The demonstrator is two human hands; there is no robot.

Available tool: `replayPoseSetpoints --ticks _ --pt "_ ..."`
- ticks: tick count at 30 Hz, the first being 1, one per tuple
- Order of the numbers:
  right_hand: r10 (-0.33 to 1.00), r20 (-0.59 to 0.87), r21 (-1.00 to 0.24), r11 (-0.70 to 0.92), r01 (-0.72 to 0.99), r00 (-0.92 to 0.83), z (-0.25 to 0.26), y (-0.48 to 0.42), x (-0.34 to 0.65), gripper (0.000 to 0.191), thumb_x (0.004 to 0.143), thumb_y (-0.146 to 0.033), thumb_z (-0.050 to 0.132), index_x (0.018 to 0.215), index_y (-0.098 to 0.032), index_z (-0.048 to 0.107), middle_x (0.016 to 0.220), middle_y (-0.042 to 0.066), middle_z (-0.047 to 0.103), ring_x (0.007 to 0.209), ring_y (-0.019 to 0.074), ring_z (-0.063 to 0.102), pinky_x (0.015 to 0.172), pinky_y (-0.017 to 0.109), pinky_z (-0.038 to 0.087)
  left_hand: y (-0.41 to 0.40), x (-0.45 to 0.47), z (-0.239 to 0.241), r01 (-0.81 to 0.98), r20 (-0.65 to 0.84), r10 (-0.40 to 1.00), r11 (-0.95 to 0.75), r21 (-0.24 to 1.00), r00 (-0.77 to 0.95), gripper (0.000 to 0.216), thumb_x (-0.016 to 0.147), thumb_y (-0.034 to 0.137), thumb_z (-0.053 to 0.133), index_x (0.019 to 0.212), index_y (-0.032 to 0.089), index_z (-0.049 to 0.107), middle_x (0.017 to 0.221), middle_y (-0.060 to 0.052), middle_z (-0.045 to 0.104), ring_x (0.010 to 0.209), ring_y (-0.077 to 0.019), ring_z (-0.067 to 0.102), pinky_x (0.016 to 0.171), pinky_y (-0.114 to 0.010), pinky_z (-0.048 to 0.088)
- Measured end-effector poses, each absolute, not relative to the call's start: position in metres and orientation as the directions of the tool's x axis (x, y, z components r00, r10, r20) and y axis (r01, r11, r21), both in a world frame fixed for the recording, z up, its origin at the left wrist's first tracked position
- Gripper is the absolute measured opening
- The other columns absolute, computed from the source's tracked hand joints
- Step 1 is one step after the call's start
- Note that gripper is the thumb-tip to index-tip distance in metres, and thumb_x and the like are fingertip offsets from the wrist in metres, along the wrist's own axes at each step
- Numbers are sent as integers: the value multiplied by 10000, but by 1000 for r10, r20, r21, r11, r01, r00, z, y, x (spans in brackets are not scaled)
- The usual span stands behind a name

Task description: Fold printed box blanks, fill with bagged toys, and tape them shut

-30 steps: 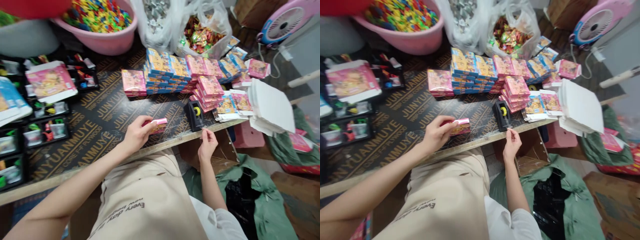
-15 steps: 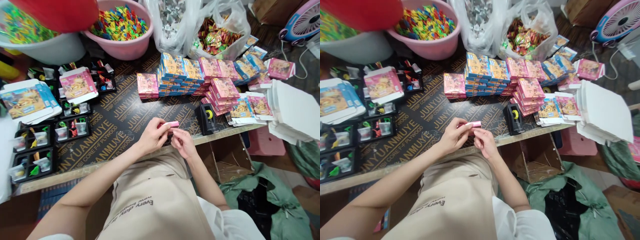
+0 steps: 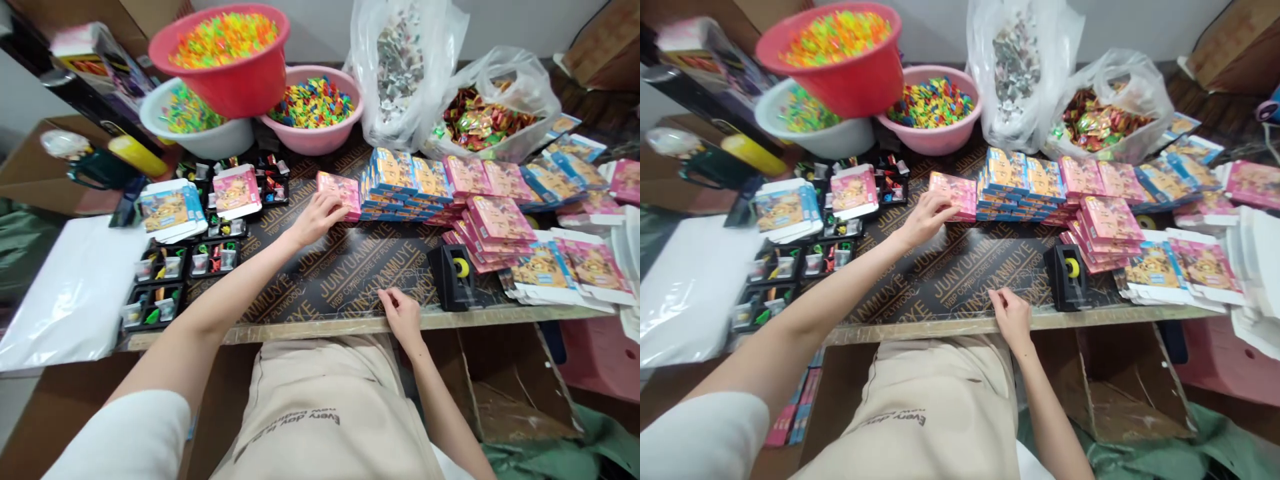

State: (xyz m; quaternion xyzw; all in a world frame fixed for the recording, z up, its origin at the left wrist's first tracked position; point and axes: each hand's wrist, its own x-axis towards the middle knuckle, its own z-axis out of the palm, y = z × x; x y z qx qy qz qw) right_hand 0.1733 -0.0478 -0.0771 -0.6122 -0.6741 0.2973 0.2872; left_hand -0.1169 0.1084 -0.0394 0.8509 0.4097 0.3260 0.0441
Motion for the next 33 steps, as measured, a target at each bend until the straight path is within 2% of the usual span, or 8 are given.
replayPoseSetpoints --ticks 6,10,14,19,23,27,30,33 --pt "996 40 -704 86 705 -81 -82 -49 175 494 915 -629 497 730 -215 695 570 15 647 511 163 564 571 274 401 133 -125 -61 678 494 746 -642 358 446 322 837 139 620 1156 178 639 1355 -156 570 1297 -274 507 1150 -518 333" --pt "996 43 -699 82 711 -73 -84 -47 176 499 901 -648 500 727 -222 696 579 20 661 516 176 591 580 285 421 121 -211 -50 895 502 848 -79 439 -172 261 903 275 584 1107 117 620 1300 -134 605 1276 -224 516 1097 -407 377" --pt "996 47 -697 85 712 -74 -83 -47 175 479 896 -640 514 728 -230 697 589 21 669 514 183 601 574 294 429 116 -303 -41 857 450 793 168 487 -411 653 724 605 743 1001 45 553 1139 -210 661 1128 -252 575 941 -387 429" --pt "996 56 -697 91 711 -72 -82 -48 173 477 886 -653 516 708 -242 680 567 16 657 499 196 601 558 313 434 114 -325 -49 811 411 776 211 546 -478 673 730 767 614 807 107 508 930 -120 711 1024 -177 633 853 -293 409" --pt "996 51 -714 85 695 -69 -83 -47 174 445 880 -628 550 717 -235 682 569 9 649 506 189 594 566 312 445 112 -322 -33 749 409 746 176 639 -525 702 727 745 653 900 69 571 913 -85 704 1051 -203 643 873 -345 442" --pt "989 112 -782 147 605 -94 -70 -41 169 348 882 -529 608 737 -225 695 632 18 650 530 175 567 557 313 462 97 -306 -5 635 335 784 96 766 -522 511 833 608 657 1013 132 608 803 -21 709 818 -164 673 741 -358 525" --pt "961 240 -826 275 491 -135 -44 -31 146 225 849 -437 685 919 -230 734 893 54 671 601 157 570 600 326 505 64 -250 -1 529 254 880 -4 849 -401 456 842 534 659 1058 133 639 810 -18 713 686 -124 651 684 -343 549" --pt "929 308 -855 365 369 -206 -18 -14 113 332 816 -401 734 1116 -266 693 1110 68 602 681 140 584 686 342 542 11 -170 -5 366 176 973 -111 924 -150 417 714 417 779 1028 155 698 755 -12 694 637 -144 627 605 -314 539"
